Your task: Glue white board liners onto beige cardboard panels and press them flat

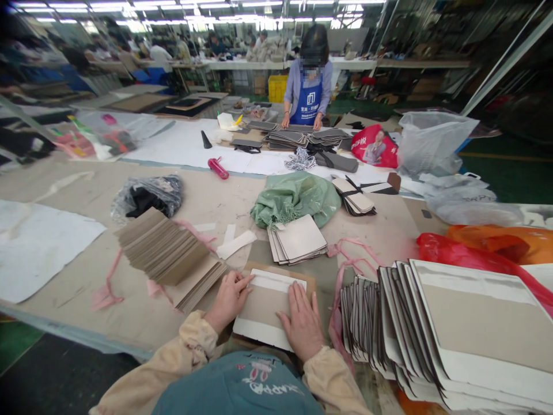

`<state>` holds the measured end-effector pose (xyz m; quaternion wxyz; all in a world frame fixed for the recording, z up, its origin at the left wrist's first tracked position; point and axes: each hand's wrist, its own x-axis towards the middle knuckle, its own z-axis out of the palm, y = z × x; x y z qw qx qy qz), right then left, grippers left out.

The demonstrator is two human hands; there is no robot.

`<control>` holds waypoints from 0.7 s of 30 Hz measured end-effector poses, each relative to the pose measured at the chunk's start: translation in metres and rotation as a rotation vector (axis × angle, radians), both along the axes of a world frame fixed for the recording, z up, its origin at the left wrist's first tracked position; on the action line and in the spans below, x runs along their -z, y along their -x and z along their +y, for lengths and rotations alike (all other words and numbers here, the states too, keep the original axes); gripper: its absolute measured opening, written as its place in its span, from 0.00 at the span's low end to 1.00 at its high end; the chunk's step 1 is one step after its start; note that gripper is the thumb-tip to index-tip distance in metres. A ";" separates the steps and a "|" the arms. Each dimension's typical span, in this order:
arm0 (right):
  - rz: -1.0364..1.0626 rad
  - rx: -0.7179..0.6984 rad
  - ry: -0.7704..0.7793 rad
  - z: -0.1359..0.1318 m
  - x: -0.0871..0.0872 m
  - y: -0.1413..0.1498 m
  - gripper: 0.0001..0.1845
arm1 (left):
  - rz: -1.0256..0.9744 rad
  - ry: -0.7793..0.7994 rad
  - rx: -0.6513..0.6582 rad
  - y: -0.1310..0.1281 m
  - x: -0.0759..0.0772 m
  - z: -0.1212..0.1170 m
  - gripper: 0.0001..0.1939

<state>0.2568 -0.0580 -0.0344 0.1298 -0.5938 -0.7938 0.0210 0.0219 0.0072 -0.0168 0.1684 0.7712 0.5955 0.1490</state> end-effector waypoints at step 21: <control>0.553 0.481 0.162 -0.009 -0.015 -0.018 0.34 | 0.057 -0.017 -0.006 0.003 0.006 0.001 0.17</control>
